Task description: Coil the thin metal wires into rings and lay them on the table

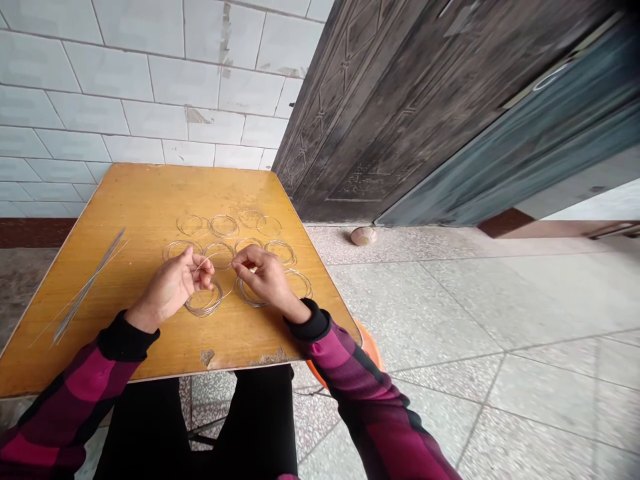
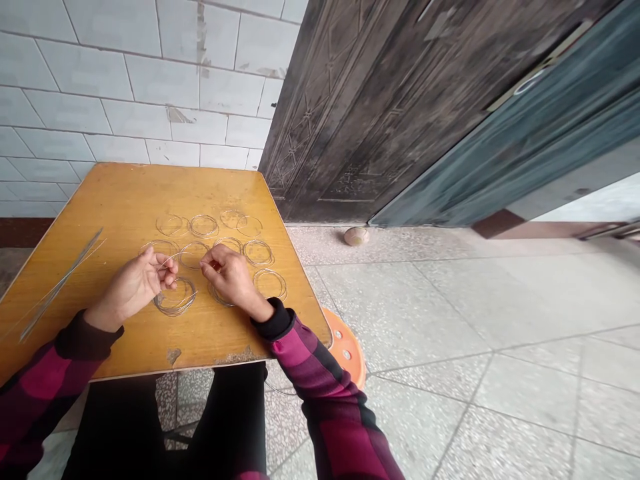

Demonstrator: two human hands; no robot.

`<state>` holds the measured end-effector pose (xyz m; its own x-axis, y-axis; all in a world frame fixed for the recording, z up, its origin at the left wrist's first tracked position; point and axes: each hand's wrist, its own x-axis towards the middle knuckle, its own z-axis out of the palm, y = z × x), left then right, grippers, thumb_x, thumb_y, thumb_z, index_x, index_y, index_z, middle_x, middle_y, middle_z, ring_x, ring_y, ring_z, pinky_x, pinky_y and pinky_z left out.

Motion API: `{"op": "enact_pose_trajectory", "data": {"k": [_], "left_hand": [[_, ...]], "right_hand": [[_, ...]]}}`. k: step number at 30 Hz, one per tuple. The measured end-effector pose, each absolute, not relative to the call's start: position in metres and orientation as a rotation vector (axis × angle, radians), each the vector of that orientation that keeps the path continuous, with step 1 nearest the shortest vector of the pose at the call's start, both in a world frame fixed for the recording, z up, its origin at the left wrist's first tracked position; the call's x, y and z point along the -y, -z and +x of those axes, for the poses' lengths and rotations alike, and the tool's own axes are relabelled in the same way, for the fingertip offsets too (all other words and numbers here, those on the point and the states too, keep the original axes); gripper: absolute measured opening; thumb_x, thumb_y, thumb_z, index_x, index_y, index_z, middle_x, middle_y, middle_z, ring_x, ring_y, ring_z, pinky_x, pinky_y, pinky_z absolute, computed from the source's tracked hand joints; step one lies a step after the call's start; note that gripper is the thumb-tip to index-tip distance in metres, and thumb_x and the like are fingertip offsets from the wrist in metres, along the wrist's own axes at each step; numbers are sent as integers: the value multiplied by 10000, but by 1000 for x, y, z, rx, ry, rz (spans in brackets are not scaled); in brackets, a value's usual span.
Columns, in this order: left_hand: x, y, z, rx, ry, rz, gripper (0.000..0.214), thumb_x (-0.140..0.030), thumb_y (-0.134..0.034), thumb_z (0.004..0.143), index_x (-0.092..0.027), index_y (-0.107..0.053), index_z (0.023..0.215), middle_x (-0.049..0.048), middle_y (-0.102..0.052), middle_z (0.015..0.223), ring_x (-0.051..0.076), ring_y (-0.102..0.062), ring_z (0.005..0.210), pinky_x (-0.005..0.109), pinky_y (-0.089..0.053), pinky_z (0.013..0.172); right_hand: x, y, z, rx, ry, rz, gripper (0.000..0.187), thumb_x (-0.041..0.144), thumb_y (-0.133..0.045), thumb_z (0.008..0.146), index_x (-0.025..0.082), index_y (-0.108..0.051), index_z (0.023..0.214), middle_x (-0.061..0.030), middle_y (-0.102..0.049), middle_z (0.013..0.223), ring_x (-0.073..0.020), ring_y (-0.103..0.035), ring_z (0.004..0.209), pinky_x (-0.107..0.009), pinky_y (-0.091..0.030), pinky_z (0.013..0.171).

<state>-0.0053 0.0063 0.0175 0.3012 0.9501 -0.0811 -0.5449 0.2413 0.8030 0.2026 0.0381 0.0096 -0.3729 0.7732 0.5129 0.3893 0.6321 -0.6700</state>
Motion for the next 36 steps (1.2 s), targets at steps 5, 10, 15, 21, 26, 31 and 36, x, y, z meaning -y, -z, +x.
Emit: {"op": "enact_pose_trajectory", "data": {"k": [5,10,15,21,26,31,36], "left_hand": [[-5,-18,-3,-740,-1198,769,275,-335,-809,731,-116,-648,692,21,-614,659,87,-517,535,218,-476,535],[-10,-20,-4,-747,-1351,609,215,-241,-728,790,-130,-599,658,5,-582,631,72,-470,506,207,-459,520],[-12,-21,-5,-711,-1388,507,201,-190,-657,822,-131,-598,639,11,-575,636,76,-479,526,208,-456,542],[-8,-17,0,-680,-1344,564,251,-168,-611,815,-146,-573,569,20,-545,625,122,-521,615,265,-494,634],[-8,-12,1,-704,-1316,666,262,-197,-644,793,-151,-557,550,19,-524,616,133,-511,633,273,-476,660],[-8,-10,2,-719,-1292,715,262,-221,-666,774,-157,-559,544,18,-520,614,140,-499,644,283,-459,672],[-5,-11,5,-736,-1279,770,262,-239,-680,762,-158,-564,542,21,-522,615,144,-493,653,280,-437,660]], "right_hand": [[-40,-8,204,1916,-668,-1007,166,272,-602,897,171,-621,767,-24,-618,748,-121,-573,660,-255,-450,618],[-44,-3,203,1675,-1184,-974,306,474,-684,844,179,-624,902,-8,-632,769,-114,-600,634,-242,-481,564],[-40,5,192,1563,-1528,-897,393,545,-759,754,174,-640,806,13,-644,677,-94,-609,571,-227,-511,549],[-35,6,187,1363,-1497,-810,379,536,-746,783,187,-606,834,-6,-699,791,-93,-668,624,-226,-557,591],[-36,10,187,1360,-1398,-763,390,471,-774,774,212,-532,936,37,-660,717,-92,-651,589,-217,-545,561],[-37,13,187,1458,-1263,-821,429,410,-718,834,215,-481,1134,52,-656,706,-99,-647,556,-219,-533,534],[-35,13,191,1700,-929,-953,255,383,-598,928,180,-611,1081,13,-683,663,-113,-652,535,-232,-519,540]]}}
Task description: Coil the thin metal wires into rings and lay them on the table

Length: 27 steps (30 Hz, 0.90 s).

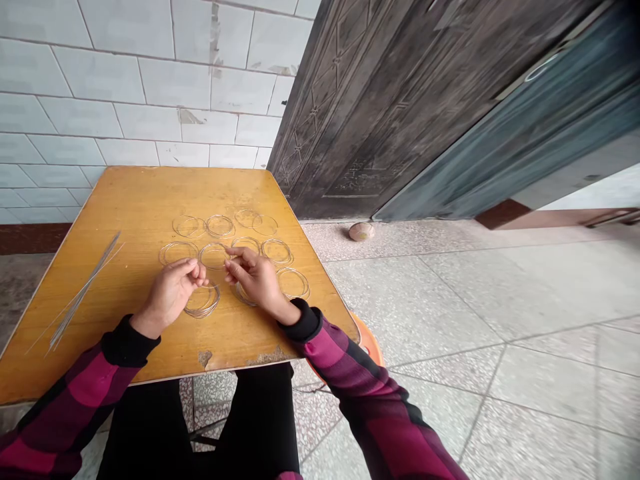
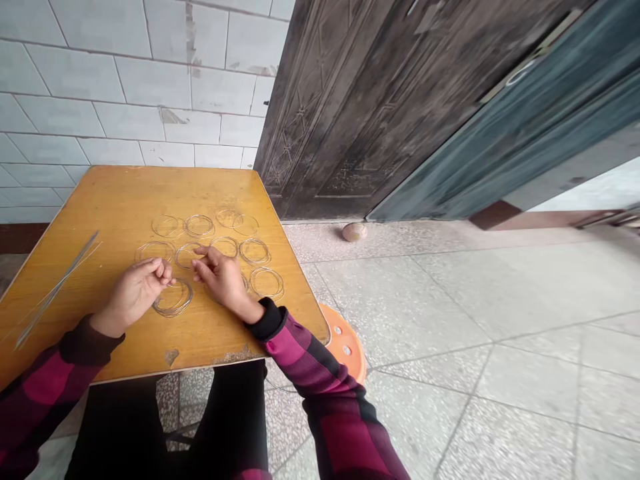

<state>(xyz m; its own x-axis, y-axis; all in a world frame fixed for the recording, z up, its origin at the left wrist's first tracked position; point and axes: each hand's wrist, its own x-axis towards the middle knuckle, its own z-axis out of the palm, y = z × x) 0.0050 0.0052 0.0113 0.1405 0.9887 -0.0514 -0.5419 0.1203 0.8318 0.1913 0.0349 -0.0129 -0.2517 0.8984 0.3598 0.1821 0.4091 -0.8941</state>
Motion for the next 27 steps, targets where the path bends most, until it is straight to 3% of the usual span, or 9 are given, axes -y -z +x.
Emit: {"op": "enact_pose_trajectory", "data": {"k": [3,10,14,19,27], "left_hand": [[-4,-12,7,-760,-1288,775,265,-247,-687,759,-160,-561,543,19,-523,614,143,-490,654,279,-431,661],[-4,-7,7,-790,-1292,789,275,-271,-676,786,-159,-565,561,16,-537,630,134,-489,650,268,-416,662],[-4,-7,5,-878,-1297,824,234,-273,-675,788,-158,-602,599,25,-573,668,144,-515,675,269,-421,670],[-4,-15,1,-1130,-1368,1163,62,-222,-696,813,-174,-731,796,38,-669,822,170,-570,773,271,-432,767],[-6,-11,2,-1078,-1267,1640,93,-135,-724,772,-209,-770,741,54,-669,822,204,-581,825,300,-422,807]], "right_hand": [[-34,12,193,1823,-655,-1013,183,323,-558,956,184,-670,1001,-7,-695,650,-126,-667,558,-237,-517,567],[-34,9,196,2023,-305,-1007,236,284,-492,993,162,-689,950,-53,-713,733,-139,-665,637,-238,-487,616],[-33,6,198,2074,-297,-989,264,308,-483,1001,173,-684,896,-45,-674,708,-140,-617,639,-249,-457,628],[-29,5,199,2151,-246,-979,266,290,-465,998,196,-684,880,-54,-641,727,-149,-552,637,-274,-398,601],[-19,3,197,2306,-329,-866,279,244,-444,998,179,-700,912,-67,-631,751,-146,-534,627,-278,-380,592]]}}
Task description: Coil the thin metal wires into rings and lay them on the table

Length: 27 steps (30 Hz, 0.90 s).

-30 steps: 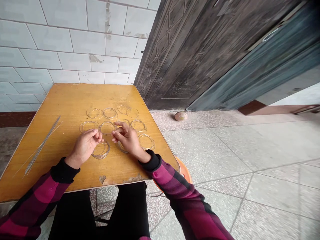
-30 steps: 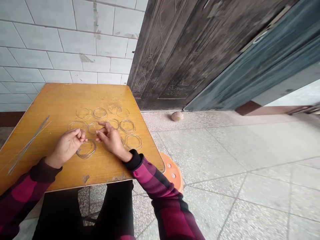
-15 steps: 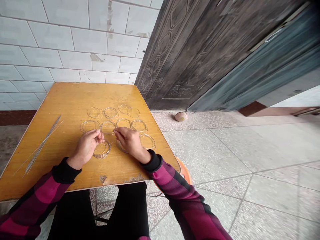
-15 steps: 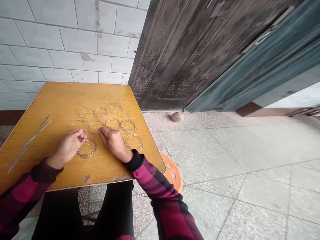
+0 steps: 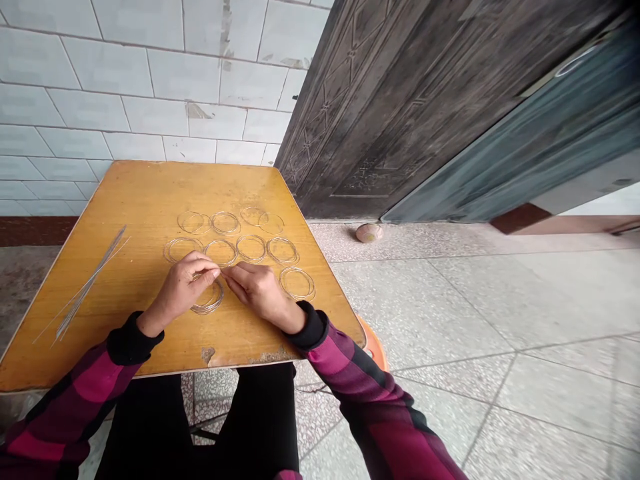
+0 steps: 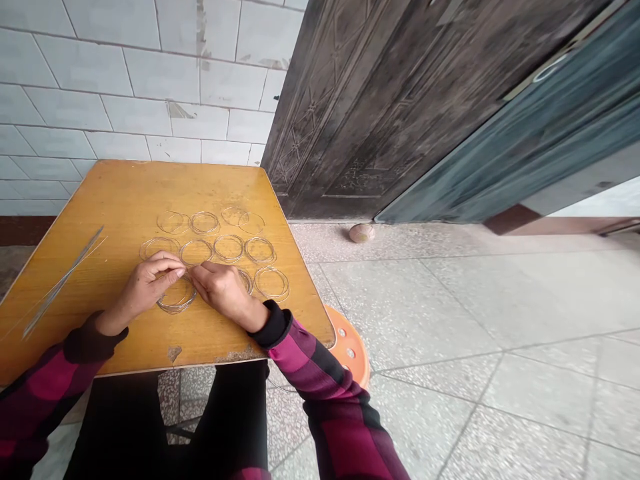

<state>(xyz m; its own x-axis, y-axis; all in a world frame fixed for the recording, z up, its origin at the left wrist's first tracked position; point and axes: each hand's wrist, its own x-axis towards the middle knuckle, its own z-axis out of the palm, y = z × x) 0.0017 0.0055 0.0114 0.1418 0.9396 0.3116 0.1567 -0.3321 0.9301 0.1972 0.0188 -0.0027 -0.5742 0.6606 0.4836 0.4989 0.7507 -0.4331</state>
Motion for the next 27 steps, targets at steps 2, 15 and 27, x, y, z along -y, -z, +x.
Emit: {"op": "enact_pose_trajectory", "data": {"k": [2,15,27], "left_hand": [[-5,-11,2,-1079,-1259,1668,109,-133,-713,780,-208,-760,716,49,-652,784,196,-570,784,296,-413,772],[-2,-24,-6,-943,-1142,1755,169,-111,-668,787,-197,-741,661,41,-628,743,171,-555,732,286,-403,723],[-11,-3,-9,-646,-844,791,504,-614,-765,708,-144,-690,873,123,-706,935,260,-671,918,457,-525,871]], "right_hand": [[-18,3,197,2299,-348,-864,280,251,-449,998,178,-710,927,-64,-633,741,-145,-539,624,-277,-384,588],[-36,9,192,1445,-1992,-774,318,475,-808,738,169,-730,775,6,-706,687,-75,-623,599,-207,-510,602],[-33,6,186,1269,-1872,-628,269,444,-875,654,209,-745,681,21,-667,729,-109,-586,714,-271,-489,762]]}}
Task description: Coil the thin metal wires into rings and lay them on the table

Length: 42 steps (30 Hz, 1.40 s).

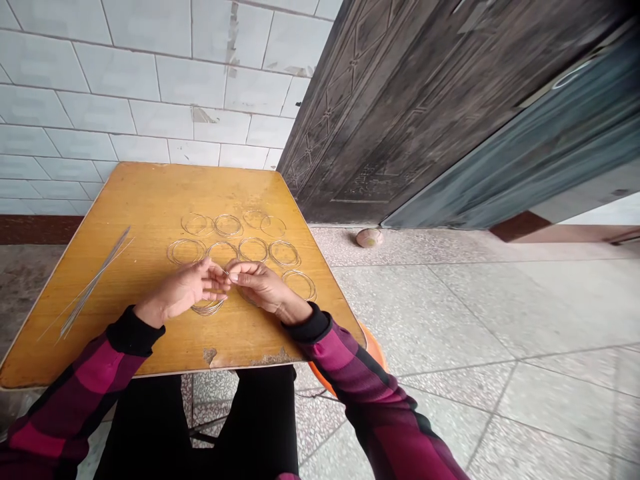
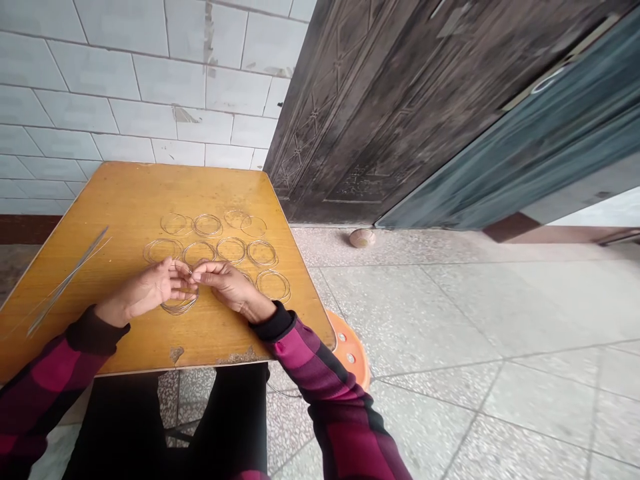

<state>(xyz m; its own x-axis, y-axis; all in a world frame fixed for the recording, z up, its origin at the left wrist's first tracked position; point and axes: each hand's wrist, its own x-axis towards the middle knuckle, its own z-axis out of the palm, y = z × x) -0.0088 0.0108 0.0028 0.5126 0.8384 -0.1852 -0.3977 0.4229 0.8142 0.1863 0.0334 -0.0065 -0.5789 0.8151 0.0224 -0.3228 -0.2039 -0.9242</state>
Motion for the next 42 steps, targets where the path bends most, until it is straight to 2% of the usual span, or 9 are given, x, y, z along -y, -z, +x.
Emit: {"op": "enact_pose_trajectory", "data": {"k": [5,10,14,18,22,28,33,39,42], "left_hand": [[-14,0,-9,-494,-679,653,651,-733,-567,803,-124,-643,1019,200,-710,1056,339,-689,1009,541,-513,899],[-12,0,-6,-461,-631,644,717,-759,-420,860,-104,-628,1064,222,-721,1015,297,-708,926,463,-548,828],[-10,-2,-4,-551,-674,635,684,-736,-414,879,-106,-640,1020,205,-718,960,275,-705,884,406,-557,771],[-9,-4,0,-636,-717,608,618,-667,-412,920,-100,-646,993,182,-707,917,258,-699,839,378,-552,724],[-7,-7,2,-689,-740,572,556,-613,-443,927,-99,-651,977,198,-711,938,257,-699,827,361,-536,707],[-6,-9,2,-749,-744,481,453,-504,-466,932,-98,-666,950,204,-723,922,247,-703,792,319,-511,656],[-4,-12,3,-791,-751,473,376,-389,-440,960,-97,-654,863,190,-722,885,231,-701,760,315,-514,661],[-5,-14,4,-742,-768,503,497,-517,-405,979,-88,-656,982,196,-710,963,259,-702,854,355,-530,734],[-6,-13,3,-758,-791,522,553,-550,-355,987,-85,-654,969,190,-706,962,252,-705,820,353,-537,710]], "right_hand": [[-32,3,186,1186,-1815,-673,270,441,-902,602,226,-742,638,3,-661,896,-132,-581,796,-294,-508,789],[-30,4,186,1225,-1792,-689,222,407,-886,641,234,-750,670,-4,-647,955,-140,-589,881,-307,-500,867],[-30,10,184,1252,-1751,-693,188,370,-844,705,224,-729,683,-6,-629,956,-124,-575,845,-298,-498,837],[-29,15,181,1222,-1722,-716,239,409,-851,688,212,-716,696,-10,-617,949,-125,-563,827,-272,-495,771],[-29,16,179,1228,-1753,-719,281,437,-856,677,204,-697,681,-6,-594,916,-121,-540,791,-263,-477,741],[-33,18,181,1299,-1757,-699,260,423,-828,716,199,-706,663,-17,-559,973,-120,-520,811,-266,-451,746],[-33,16,184,1387,-1731,-681,231,404,-788,771,200,-718,688,-24,-565,977,-137,-519,872,-292,-438,812],[-33,16,182,1189,-1792,-675,207,370,-861,686,209,-732,688,-1,-585,973,-122,-521,825,-289,-427,792],[-34,18,180,1083,-1855,-691,231,371,-904,620,213,-750,690,14,-613,902,-109,-530,795,-270,-417,790]]}}
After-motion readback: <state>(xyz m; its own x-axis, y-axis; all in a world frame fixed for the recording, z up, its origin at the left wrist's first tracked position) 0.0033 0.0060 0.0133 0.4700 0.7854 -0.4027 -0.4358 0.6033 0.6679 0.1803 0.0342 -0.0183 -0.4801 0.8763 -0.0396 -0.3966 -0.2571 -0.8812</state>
